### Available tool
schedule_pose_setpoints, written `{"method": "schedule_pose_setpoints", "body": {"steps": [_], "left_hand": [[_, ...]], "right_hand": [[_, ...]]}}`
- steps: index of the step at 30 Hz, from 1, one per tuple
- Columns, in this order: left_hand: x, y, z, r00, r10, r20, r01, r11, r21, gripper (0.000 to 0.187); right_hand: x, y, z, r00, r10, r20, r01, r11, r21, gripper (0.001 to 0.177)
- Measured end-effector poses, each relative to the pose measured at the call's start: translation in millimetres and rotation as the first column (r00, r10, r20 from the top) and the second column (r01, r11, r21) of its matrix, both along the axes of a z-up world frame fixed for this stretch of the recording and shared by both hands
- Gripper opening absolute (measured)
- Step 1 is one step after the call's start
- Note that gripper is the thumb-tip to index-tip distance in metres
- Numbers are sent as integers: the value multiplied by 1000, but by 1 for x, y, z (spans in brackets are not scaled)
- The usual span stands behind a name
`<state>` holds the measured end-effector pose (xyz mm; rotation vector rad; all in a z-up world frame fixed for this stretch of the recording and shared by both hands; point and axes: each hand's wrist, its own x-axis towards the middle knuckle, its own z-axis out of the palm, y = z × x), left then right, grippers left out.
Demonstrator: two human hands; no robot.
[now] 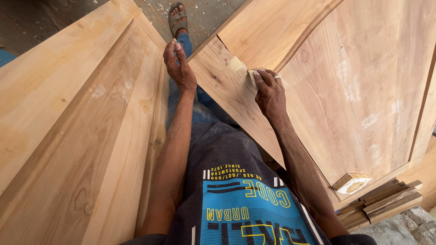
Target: The person applies wood filler to the seams and edges of a wooden door using a small wooden block. They repeatedly scoop filler from a board and smooth it into the joints and grooves of the door panel.
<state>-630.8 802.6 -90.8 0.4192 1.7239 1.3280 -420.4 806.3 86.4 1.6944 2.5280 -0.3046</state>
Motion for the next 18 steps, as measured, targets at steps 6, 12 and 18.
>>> {"method": "schedule_pose_setpoints", "body": {"steps": [6,12,18], "left_hand": [[1,6,-1,1000,26,14,-26,1000,3,73],[-1,11,7,998,55,12,-55,998,-11,74],[5,-15,6,998,45,46,-43,998,-50,75]], "right_hand": [[19,-35,3,996,72,48,-67,994,-90,44],[-2,-6,1,917,-364,-163,349,930,-113,25],[-26,-41,-5,997,-75,-6,75,993,90,35]]}}
